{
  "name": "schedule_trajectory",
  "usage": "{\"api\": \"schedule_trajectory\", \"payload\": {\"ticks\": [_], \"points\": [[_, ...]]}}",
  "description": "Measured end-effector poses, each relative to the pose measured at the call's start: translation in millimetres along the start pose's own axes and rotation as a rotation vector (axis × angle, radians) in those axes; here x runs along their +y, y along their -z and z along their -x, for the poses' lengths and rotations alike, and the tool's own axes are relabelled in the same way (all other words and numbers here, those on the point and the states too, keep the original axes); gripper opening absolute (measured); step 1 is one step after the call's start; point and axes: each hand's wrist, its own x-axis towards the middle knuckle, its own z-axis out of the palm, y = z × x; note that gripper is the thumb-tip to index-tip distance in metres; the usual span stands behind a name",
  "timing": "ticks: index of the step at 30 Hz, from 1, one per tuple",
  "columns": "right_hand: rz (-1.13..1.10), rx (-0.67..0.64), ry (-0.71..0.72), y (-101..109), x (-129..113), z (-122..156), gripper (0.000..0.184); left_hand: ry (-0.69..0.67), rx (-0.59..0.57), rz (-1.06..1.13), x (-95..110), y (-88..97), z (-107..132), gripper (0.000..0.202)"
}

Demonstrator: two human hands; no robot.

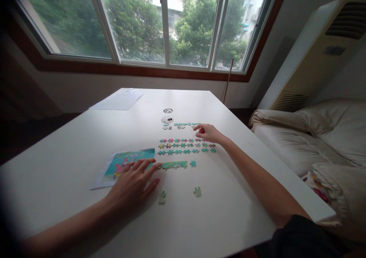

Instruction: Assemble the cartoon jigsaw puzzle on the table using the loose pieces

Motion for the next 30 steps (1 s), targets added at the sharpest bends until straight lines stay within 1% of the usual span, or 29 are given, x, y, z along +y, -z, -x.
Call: {"api": "schedule_trajectory", "payload": {"ticks": [2,5,7,10,12,14,16,19,21,25,27,30], "points": [[-0.118,-0.017,0.089,-4.4,-14.7,17.6,0.025,-0.013,-0.01,-0.008,-4.4,3.6,-2.4,0.034],[-0.237,-0.057,0.115,-12.3,-33.0,41.8,0.022,-0.087,-0.062,0.016,-8.7,8.9,-4.9,0.032],[-0.267,-0.067,0.109,-17.5,-41.1,53.6,0.021,-0.145,-0.11,0.035,-9.8,11.1,-5.3,0.03],[-0.235,-0.025,0.103,-23.2,-48.3,64.3,0.016,-0.185,-0.145,0.037,-10.8,11.3,-4.2,0.031],[-0.194,0.013,0.101,-25.1,-51.2,68.3,0.014,-0.178,-0.145,0.031,-12.8,9.3,-1.8,0.032],[-0.164,0.038,0.099,-26.0,-53.4,71.0,0.016,-0.159,-0.133,0.028,-16.7,5.7,2.6,0.033],[-0.144,0.051,0.096,-26.9,-55.1,72.8,0.02,-0.131,-0.103,0.022,-22.3,1.5,8.6,0.035],[-0.153,0.073,0.068,-29.7,-57.2,73.7,0.019,-0.104,-0.059,0.04,-31.3,-2.7,17.4,0.036],[-0.184,0.082,0.036,-32.9,-58.6,73.6,0.017,-0.135,-0.058,0.085,-35.4,-2.8,20.2,0.037],[-0.257,0.099,0.006,-42.1,-59.9,73.9,0.014,-0.253,-0.09,0.126,-37.5,-0.1,18.7,0.04],[-0.258,0.109,0.0,-46.7,-59.9,74.9,0.012,-0.266,-0.093,0.123,-37.4,-0.1,17.6,0.04],[-0.227,0.117,-0.013,-51.9,-60.7,76.2,0.01,-0.25,-0.071,0.128,-37.6,-2.3,18.3,0.039]]}}
